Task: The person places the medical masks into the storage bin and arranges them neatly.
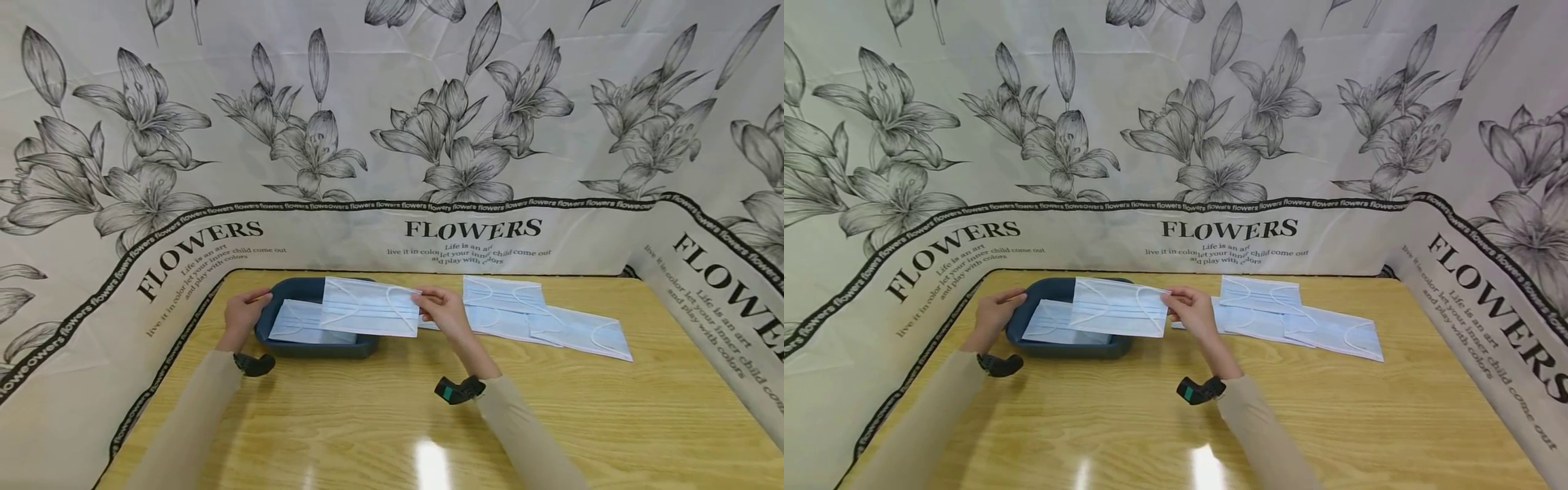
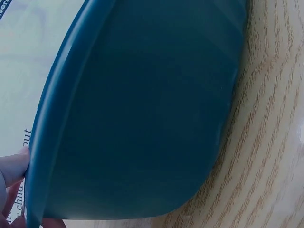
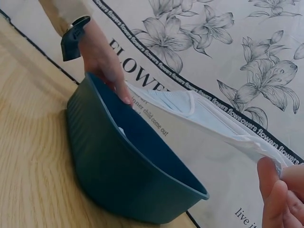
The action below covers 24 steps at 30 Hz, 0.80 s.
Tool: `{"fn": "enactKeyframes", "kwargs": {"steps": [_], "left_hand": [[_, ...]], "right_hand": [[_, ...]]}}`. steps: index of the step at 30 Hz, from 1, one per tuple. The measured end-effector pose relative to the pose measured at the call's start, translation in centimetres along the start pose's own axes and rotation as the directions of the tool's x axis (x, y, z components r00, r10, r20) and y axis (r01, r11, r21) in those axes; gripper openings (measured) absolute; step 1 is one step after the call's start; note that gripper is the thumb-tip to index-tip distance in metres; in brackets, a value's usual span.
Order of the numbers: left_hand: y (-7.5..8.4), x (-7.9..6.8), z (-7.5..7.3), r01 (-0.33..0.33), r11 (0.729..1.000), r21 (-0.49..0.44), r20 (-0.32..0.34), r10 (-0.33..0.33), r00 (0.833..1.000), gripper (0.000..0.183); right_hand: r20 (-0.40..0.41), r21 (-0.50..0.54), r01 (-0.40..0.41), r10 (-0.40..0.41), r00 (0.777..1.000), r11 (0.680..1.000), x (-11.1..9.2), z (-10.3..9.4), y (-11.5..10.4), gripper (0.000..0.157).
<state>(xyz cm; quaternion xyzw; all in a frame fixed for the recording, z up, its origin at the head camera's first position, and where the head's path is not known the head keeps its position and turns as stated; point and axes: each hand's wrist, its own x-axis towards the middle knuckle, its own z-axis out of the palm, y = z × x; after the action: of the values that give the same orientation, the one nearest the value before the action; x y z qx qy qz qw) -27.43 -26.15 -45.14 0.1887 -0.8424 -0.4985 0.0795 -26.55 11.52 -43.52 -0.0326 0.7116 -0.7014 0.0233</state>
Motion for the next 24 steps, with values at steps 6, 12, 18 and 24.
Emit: {"fn": "enactKeyframes", "kwargs": {"steps": [6, 12, 18, 24], "left_hand": [[-0.3, 0.4, 0.2, 0.035, 0.999, -0.018, -0.013, -0.035, 0.999, 0.039], [-0.5, 0.7, 0.3, 0.034, 0.999, -0.016, -0.03, -0.034, 0.999, 0.038], [-0.5, 0.8, 0.4, 0.039, 0.999, -0.02, -0.032, -0.039, 0.999, 0.039], [-0.3, 0.6, 0.3, 0.04, 0.999, -0.03, -0.038, -0.041, 0.998, 0.039]], "right_hand": [[0.028, 0.009, 0.003, -0.003, 1.0, 1.0, 0.4, 1.0, 0.1, 0.033], [0.035, 0.007, 0.004, -0.004, 0.999, 1.0, 1.0, 2.0, 0.1, 0.032], [0.042, -0.01, 0.006, -0.006, 0.999, 1.0, 1.5, 3.5, -0.1, 0.031], [0.052, 0.007, -0.017, 0.017, 0.998, 1.0, 1.9, 5.2, -0.5, 0.03]]}}
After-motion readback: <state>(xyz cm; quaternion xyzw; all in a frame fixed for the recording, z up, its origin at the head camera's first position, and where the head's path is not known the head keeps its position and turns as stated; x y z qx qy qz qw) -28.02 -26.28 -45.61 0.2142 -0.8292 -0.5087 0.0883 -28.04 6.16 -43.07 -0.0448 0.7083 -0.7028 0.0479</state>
